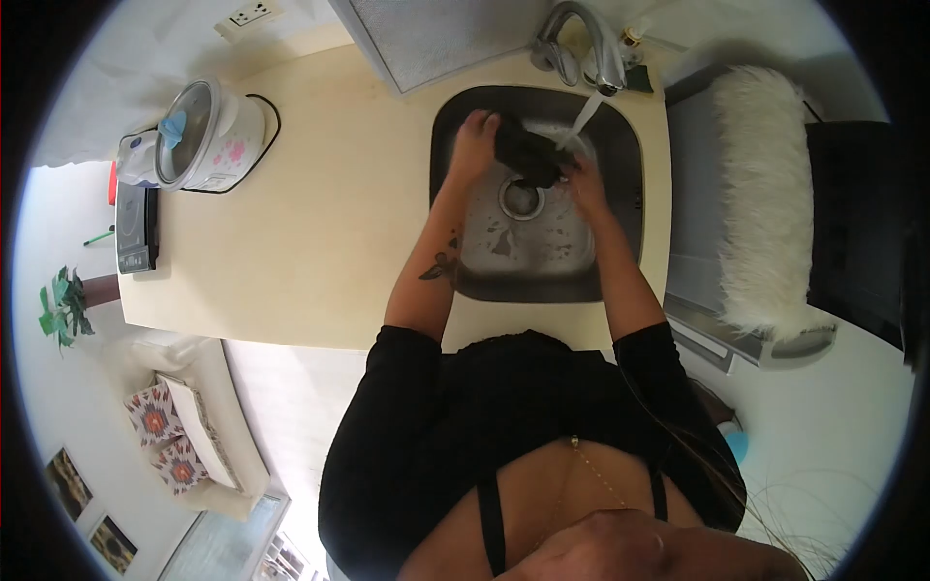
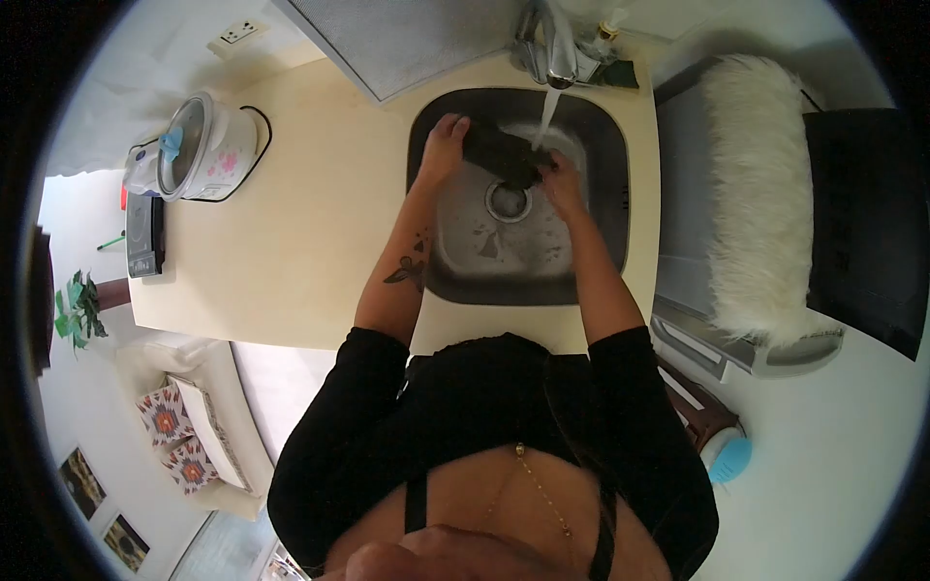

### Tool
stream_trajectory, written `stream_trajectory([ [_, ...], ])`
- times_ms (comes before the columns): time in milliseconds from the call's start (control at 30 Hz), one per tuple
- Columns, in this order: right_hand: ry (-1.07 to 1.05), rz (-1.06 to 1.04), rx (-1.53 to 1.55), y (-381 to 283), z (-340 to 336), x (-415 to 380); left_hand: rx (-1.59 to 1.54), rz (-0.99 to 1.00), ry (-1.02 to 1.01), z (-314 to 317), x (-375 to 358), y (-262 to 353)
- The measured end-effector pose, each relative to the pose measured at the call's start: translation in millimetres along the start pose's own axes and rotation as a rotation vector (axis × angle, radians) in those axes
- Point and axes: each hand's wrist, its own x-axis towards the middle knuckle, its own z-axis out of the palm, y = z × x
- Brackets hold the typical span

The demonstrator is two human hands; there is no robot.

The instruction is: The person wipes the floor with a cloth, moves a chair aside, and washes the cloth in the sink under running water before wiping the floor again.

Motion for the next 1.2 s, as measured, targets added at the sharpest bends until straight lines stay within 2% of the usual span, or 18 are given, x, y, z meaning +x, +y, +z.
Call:
stream_trajectory([
  [67,0.070,-0.066,-0.112,-20,9,-13,0.832,-0.025,0.016,-18,-1,-22],
  [100,0.136,-0.131,-0.225,-25,14,-18,0.832,-0.023,0.017,-14,-9,-23],
  [167,0.094,-0.167,-0.160,-30,19,-20,0.924,0.029,-0.228,2,-32,-27],
  [333,0.035,-0.042,0.078,-35,13,-31,0.499,0.130,-0.276,32,-34,-37],
  [400,-0.244,-0.057,0.109,-16,-17,-14,0.448,0.142,-0.268,35,-29,-34],
  [467,-0.143,0.041,0.102,-37,-11,-27,0.214,0.077,-0.268,36,-31,-24],
  [533,-0.039,0.148,0.107,-44,-3,-37,0.235,0.040,-0.334,39,-33,-11],
  [600,-0.328,0.212,0.208,-40,-2,-27,0.258,0.011,-0.398,40,-25,-19],
  [667,-0.389,0.243,0.184,-41,-8,-23,0.335,0.443,-0.376,40,-11,-39],
  [767,-0.491,0.246,0.083,-47,-12,-14,0.693,0.592,-0.568,40,-42,22],
  [833,-0.519,0.221,0.019,-47,-10,-10,0.782,0.654,-0.494,44,-50,20],
  [867,-0.491,0.086,-0.282,-46,-4,-8,0.869,0.718,-0.413,46,-54,19],
  [900,-0.454,-0.050,-0.580,-46,4,-7,0.868,0.716,-0.422,47,-53,9],
  [933,-0.448,-0.047,-0.577,-46,10,-5,1.057,0.698,-0.358,47,-50,-4],
  [1000,-0.578,-0.126,-1.126,-49,24,0,1.246,0.685,-0.295,50,-38,-12],
  [1067,-0.456,-0.075,-1.173,-37,33,-6,1.395,0.257,-0.539,51,-31,-19],
  [1133,-0.340,-0.027,-1.223,-29,37,-14,1.392,0.144,-0.605,51,-38,5],
  [1200,-0.148,-0.270,-1.265,-22,38,-24,1.389,0.025,-0.672,48,-44,11],
])
